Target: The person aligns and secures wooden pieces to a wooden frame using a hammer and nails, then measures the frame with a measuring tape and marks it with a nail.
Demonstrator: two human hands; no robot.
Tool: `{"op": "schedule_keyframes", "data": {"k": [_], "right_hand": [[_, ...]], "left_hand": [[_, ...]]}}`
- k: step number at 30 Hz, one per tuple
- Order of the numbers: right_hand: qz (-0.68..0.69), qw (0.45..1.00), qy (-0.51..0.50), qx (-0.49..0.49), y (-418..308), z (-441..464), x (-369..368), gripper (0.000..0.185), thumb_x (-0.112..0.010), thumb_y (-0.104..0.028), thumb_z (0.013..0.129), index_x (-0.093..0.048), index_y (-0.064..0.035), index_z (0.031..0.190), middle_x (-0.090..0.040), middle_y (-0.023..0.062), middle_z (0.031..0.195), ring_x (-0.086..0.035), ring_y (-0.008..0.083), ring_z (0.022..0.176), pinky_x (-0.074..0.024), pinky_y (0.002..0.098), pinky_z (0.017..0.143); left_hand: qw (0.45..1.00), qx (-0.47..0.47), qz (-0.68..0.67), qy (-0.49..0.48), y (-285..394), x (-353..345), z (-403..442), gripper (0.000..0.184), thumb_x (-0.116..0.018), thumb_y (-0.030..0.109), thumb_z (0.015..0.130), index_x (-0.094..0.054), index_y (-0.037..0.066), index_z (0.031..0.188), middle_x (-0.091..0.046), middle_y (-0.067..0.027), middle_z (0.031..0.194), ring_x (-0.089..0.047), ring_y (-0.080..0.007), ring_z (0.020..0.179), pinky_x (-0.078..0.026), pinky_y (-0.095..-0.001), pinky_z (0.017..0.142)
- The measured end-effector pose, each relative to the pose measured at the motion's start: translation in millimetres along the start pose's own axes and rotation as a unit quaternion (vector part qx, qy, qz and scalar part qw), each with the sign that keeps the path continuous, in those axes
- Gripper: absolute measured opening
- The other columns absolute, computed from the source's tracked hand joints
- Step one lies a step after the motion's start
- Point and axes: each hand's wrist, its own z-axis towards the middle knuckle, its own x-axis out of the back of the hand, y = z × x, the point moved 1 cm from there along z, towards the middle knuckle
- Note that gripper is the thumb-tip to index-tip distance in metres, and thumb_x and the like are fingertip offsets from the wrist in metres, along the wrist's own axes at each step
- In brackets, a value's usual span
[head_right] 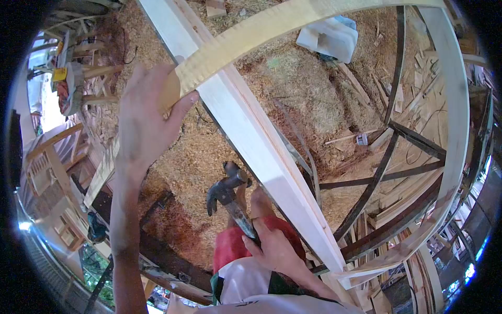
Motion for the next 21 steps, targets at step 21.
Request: {"op": "schedule_keyframes", "data": {"k": [21], "right_hand": [[-0.169,0.984,0.062,-0.016,-29,25,45,0.047,-0.063,-0.032,0.091,-0.048,-0.0043,0.126,-0.057,0.0256,0.100,-0.057,0.0437,0.093,-0.0433,0.0491,0.082]], "left_hand": [[0.999,0.014,-0.027,-0.020,2,-4,-1,0.044,-0.076,0.020,0.075,-0.061,0.004,0.114,-0.066,-0.0118,0.094,-0.058,-0.0324,0.087,-0.048,-0.0435,0.079]]}}
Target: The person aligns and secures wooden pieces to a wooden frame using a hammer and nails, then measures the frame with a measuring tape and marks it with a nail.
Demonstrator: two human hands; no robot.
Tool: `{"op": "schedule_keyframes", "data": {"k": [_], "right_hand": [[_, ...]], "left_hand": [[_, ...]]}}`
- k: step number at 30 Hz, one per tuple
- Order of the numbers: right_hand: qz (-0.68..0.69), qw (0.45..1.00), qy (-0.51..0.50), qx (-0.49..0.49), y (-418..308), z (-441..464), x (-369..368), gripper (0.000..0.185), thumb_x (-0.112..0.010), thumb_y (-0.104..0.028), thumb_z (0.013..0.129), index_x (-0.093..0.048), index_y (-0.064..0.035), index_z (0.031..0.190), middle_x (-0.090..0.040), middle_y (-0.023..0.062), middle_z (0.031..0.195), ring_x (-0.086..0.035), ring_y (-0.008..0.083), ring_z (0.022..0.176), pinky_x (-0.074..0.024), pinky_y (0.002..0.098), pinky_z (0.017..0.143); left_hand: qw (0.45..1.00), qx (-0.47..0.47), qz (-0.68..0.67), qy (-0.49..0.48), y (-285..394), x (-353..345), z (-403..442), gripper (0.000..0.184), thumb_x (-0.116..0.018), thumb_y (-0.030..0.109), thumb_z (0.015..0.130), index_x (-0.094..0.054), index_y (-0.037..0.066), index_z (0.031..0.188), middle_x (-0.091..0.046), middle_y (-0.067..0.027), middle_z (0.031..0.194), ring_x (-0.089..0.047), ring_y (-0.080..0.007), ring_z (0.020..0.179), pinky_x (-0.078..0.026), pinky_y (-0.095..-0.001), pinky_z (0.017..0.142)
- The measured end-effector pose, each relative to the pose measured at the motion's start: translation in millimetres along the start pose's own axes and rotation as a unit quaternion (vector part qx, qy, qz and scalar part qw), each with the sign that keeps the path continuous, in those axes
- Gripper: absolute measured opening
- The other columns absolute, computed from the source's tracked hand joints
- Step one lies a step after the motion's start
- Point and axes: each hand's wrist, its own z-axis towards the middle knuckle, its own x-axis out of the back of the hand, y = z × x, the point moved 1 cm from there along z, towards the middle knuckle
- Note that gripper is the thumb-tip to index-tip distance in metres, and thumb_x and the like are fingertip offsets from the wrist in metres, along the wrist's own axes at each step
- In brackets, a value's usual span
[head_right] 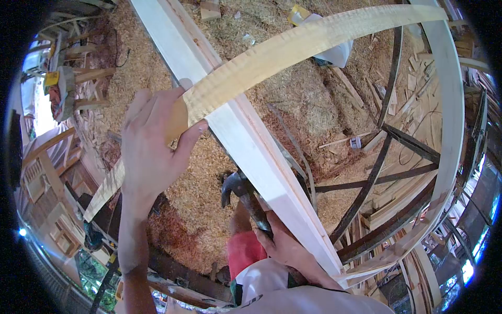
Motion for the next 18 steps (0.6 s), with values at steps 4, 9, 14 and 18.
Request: {"op": "schedule_keyframes", "data": {"k": [4,9,14,18], "right_hand": [[0.051,0.993,-0.090,-0.065,-2,-1,4,0.062,-0.063,-0.029,0.089,-0.045,-0.0023,0.142,-0.057,0.0292,0.124,-0.055,0.0450,0.115,-0.0424,0.0494,0.101],[0.014,1.000,-0.004,0.022,19,-7,-14,0.059,-0.062,-0.031,0.090,-0.048,-0.0013,0.139,-0.062,0.0264,0.114,-0.060,0.0435,0.104,-0.0475,0.0489,0.094],[0.023,0.994,0.065,0.083,18,-8,-15,0.035,-0.062,-0.031,0.094,-0.050,-0.0037,0.113,-0.063,0.0220,0.074,-0.064,0.0435,0.068,-0.0489,0.0483,0.062],[0.175,0.975,-0.134,0.038,3,-15,-35,0.039,-0.058,-0.031,0.096,-0.046,-0.0017,0.119,-0.062,0.0258,0.074,-0.064,0.0462,0.068,-0.0502,0.0521,0.062]], "left_hand": [[0.999,0.023,-0.022,-0.031,-1,1,1,0.046,-0.075,0.022,0.080,-0.061,-0.001,0.117,-0.064,-0.0179,0.096,-0.057,-0.0379,0.086,-0.046,-0.0454,0.077],[1.000,0.001,-0.004,0.009,5,-1,1,0.028,-0.075,0.017,0.076,-0.065,0.003,0.098,-0.066,-0.0125,0.091,-0.057,-0.0351,0.081,-0.047,-0.0427,0.075],[0.999,-0.031,-0.009,0.011,5,-3,2,0.027,-0.074,0.016,0.078,-0.063,0.002,0.098,-0.063,-0.0130,0.088,-0.055,-0.0350,0.078,-0.044,-0.0439,0.071],[0.997,-0.073,0.018,-0.001,4,-2,-1,0.038,-0.073,0.015,0.082,-0.059,-0.004,0.111,-0.054,-0.0178,0.088,-0.054,-0.0376,0.079,-0.044,-0.0433,0.070]]}}
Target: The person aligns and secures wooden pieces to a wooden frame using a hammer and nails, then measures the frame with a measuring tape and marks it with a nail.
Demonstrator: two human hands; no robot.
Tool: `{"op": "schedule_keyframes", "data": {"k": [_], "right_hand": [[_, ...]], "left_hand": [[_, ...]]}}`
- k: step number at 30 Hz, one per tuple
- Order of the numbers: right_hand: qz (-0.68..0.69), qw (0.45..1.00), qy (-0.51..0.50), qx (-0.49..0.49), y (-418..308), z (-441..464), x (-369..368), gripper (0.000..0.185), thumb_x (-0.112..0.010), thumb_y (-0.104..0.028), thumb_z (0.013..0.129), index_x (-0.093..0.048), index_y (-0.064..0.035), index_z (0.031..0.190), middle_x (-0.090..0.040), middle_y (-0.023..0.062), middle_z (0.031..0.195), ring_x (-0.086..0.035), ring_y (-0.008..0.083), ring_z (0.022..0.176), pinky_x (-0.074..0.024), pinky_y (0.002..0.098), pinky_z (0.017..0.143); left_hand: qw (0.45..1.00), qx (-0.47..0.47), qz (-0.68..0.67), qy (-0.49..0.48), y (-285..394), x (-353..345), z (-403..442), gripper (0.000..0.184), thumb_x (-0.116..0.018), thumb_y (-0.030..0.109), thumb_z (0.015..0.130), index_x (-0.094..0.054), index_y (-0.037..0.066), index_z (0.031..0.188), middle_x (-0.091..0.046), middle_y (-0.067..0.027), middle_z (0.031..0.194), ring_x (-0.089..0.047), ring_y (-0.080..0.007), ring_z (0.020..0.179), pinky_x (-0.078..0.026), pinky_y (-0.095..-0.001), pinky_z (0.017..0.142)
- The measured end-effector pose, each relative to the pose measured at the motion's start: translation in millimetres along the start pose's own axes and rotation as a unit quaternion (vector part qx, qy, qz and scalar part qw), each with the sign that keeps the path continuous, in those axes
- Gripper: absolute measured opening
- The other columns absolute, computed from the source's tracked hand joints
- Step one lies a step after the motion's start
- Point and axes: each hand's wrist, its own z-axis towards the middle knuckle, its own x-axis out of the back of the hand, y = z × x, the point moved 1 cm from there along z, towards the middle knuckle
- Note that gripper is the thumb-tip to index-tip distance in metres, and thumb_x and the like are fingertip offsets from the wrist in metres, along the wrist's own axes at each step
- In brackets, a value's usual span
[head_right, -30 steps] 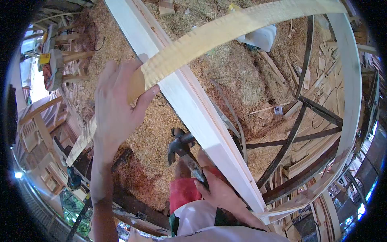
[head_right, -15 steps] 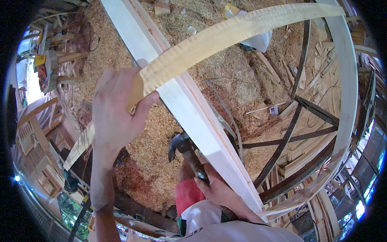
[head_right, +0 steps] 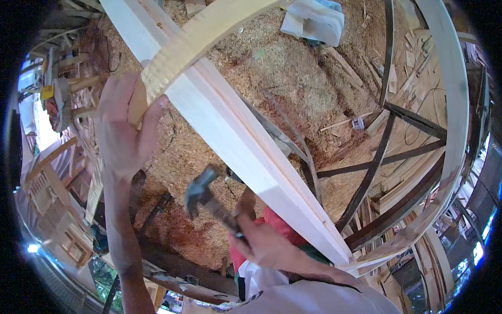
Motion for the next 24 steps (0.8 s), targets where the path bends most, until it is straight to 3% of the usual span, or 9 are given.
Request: {"op": "schedule_keyframes", "data": {"k": [2,4,5,10,14,16,17,20,24], "right_hand": [[-0.015,0.998,-0.055,0.015,-10,-7,3,0.036,-0.055,-0.030,0.097,-0.047,0.0000,0.116,-0.061,0.0268,0.071,-0.063,0.0473,0.066,-0.0509,0.0540,0.062],[-0.003,0.995,-0.086,-0.058,-16,-14,11,0.045,-0.061,-0.028,0.095,-0.042,-0.0009,0.125,-0.063,0.0293,0.086,-0.067,0.0450,0.076,-0.0523,0.0505,0.063],[-0.021,0.997,0.067,-0.029,-10,-20,17,0.044,-0.062,-0.026,0.094,-0.042,-0.0017,0.124,-0.064,0.0290,0.083,-0.068,0.0456,0.076,-0.0530,0.0509,0.061],[0.037,0.995,0.089,-0.015,-5,-16,-9,0.041,-0.064,-0.025,0.092,-0.044,0.0001,0.118,-0.059,0.0257,0.067,-0.062,0.0477,0.060,-0.0489,0.0509,0.051],[0.015,0.998,-0.021,0.051,4,-20,-8,0.044,-0.064,-0.026,0.093,-0.044,0.0034,0.119,-0.059,0.0224,0.067,-0.061,0.0434,0.056,-0.0477,0.0499,0.049],[0.094,0.983,0.139,0.071,5,-24,13,0.040,-0.066,-0.025,0.092,-0.046,0.0021,0.114,-0.058,0.0208,0.064,-0.062,0.0424,0.055,-0.0477,0.0505,0.049],[0.062,0.989,0.129,0.025,4,-27,5,0.035,-0.067,-0.024,0.092,-0.047,0.0011,0.108,-0.055,0.0199,0.058,-0.061,0.0430,0.051,-0.0471,0.0511,0.047],[-0.002,0.996,0.085,0.019,1,-27,-15,0.037,-0.067,-0.024,0.091,-0.048,0.0014,0.110,-0.055,0.0195,0.057,-0.060,0.0424,0.049,-0.0468,0.0493,0.045],[0.036,0.995,0.019,0.091,7,-26,-27,0.037,-0.066,-0.023,0.092,-0.045,0.0006,0.111,-0.056,0.0206,0.058,-0.059,0.0430,0.048,-0.0465,0.0503,0.043]], "left_hand": [[1.000,0.005,0.014,0.006,0,-2,-2,0.035,-0.073,0.016,0.083,-0.059,-0.004,0.109,-0.054,-0.0180,0.087,-0.054,-0.0373,0.078,-0.044,-0.0434,0.070],[1.000,0.002,0.024,-0.001,2,-4,1,0.033,-0.072,0.016,0.084,-0.059,-0.004,0.107,-0.054,-0.0182,0.087,-0.053,-0.0370,0.078,-0.044,-0.0434,0.070],[0.999,-0.004,0.036,0.011,2,-5,2,0.030,-0.071,0.017,0.085,-0.059,-0.003,0.103,-0.055,-0.0178,0.084,-0.053,-0.0359,0.075,-0.043,-0.0432,0.067],[0.997,0.016,0.071,-0.020,-2,-5,0,0.033,-0.070,0.020,0.087,-0.059,-0.004,0.106,-0.055,-0.0188,0.081,-0.053,-0.0359,0.073,-0.044,-0.0440,0.065],[0.998,0.003,0.058,0.010,-3,-5,1,0.037,-0.071,0.024,0.087,-0.058,-0.005,0.107,-0.055,-0.0190,0.081,-0.055,-0.0367,0.074,-0.044,-0.0439,0.065],[0.997,0.030,0.065,-0.009,-3,-5,-2,0.038,-0.071,0.025,0.087,-0.058,-0.005,0.107,-0.055,-0.0193,0.082,-0.055,-0.0369,0.074,-0.044,-0.0441,0.065],[0.997,0.032,0.074,-0.007,-3,-5,-3,0.038,-0.071,0.026,0.087,-0.058,-0.004,0.106,-0.055,-0.0191,0.081,-0.055,-0.0370,0.073,-0.044,-0.0441,0.064],[0.998,0.032,0.060,0.002,0,-7,0,0.032,-0.070,0.023,0.087,-0.057,-0.003,0.102,-0.054,-0.0190,0.081,-0.055,-0.0376,0.074,-0.044,-0.0441,0.067],[0.997,0.061,0.053,-0.017,0,-5,-1,0.025,-0.067,0.019,0.088,-0.055,-0.001,0.096,-0.052,-0.0175,0.078,-0.052,-0.0365,0.071,-0.043,-0.0435,0.068]]}}
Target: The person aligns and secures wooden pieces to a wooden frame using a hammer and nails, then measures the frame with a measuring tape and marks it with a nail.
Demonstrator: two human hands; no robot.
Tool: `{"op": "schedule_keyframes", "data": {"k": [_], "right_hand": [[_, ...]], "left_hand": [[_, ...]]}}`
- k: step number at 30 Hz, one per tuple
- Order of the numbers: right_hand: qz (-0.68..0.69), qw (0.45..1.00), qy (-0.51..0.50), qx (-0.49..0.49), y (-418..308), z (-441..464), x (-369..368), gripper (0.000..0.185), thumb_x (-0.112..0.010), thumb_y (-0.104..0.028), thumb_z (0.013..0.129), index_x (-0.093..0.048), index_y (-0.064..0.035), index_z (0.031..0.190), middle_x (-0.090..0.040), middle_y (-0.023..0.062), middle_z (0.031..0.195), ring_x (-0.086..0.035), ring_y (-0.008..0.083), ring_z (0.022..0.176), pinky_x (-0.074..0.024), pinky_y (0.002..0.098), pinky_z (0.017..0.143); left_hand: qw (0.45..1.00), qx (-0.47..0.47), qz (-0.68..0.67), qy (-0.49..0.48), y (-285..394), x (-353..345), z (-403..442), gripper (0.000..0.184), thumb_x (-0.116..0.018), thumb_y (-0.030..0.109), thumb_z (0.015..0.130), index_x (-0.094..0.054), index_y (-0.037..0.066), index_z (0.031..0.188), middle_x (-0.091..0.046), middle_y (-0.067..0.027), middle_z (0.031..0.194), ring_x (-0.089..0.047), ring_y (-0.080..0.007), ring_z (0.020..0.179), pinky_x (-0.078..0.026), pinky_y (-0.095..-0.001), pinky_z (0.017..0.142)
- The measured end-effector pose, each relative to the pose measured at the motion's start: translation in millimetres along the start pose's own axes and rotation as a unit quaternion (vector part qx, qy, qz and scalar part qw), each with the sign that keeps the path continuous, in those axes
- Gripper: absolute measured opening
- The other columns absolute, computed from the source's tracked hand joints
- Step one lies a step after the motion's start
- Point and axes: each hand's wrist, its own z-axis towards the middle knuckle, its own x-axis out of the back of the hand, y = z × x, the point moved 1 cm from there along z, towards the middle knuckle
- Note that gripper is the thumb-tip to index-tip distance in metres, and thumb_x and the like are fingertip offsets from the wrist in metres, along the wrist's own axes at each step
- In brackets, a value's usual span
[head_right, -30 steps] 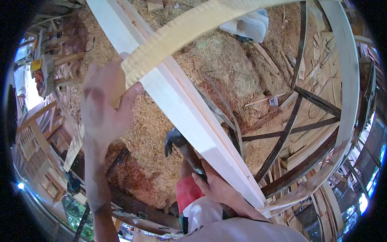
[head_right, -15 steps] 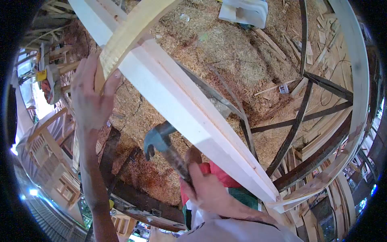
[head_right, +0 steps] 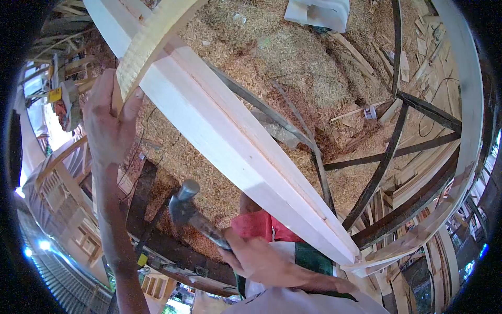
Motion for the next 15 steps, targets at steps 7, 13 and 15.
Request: {"op": "schedule_keyframes", "data": {"k": [7,13,15], "right_hand": [[-0.048,0.986,0.157,-0.007,11,-3,-3,0.035,-0.061,-0.024,0.095,-0.045,-0.0005,0.114,-0.054,0.0208,0.054,-0.062,0.0393,0.048,-0.0448,0.0507,0.041],[0.051,0.997,-0.056,-0.020,16,1,3,0.045,-0.066,-0.021,0.092,-0.042,0.0036,0.121,-0.061,0.0196,0.069,-0.065,0.0405,0.057,-0.0494,0.0469,0.048],[0.058,0.984,0.168,0.024,8,2,33,0.043,-0.066,-0.022,0.092,-0.044,0.0031,0.118,-0.061,0.0197,0.070,-0.063,0.0416,0.055,-0.0487,0.0484,0.047]], "left_hand": [[0.999,-0.024,0.014,0.016,-1,-2,3,0.029,-0.072,0.021,0.085,-0.056,-0.002,0.092,-0.053,-0.0180,0.076,-0.054,-0.0366,0.068,-0.042,-0.0447,0.060],[0.999,-0.024,-0.008,0.042,2,-3,2,0.026,-0.074,0.017,0.083,-0.059,0.000,0.096,-0.056,-0.0171,0.078,-0.055,-0.0360,0.067,-0.043,-0.0433,0.060],[1.000,0.009,0.000,0.020,4,-2,1,0.027,-0.075,0.017,0.083,-0.062,0.001,0.101,-0.058,-0.0168,0.079,-0.057,-0.0344,0.069,-0.044,-0.0417,0.061]]}}
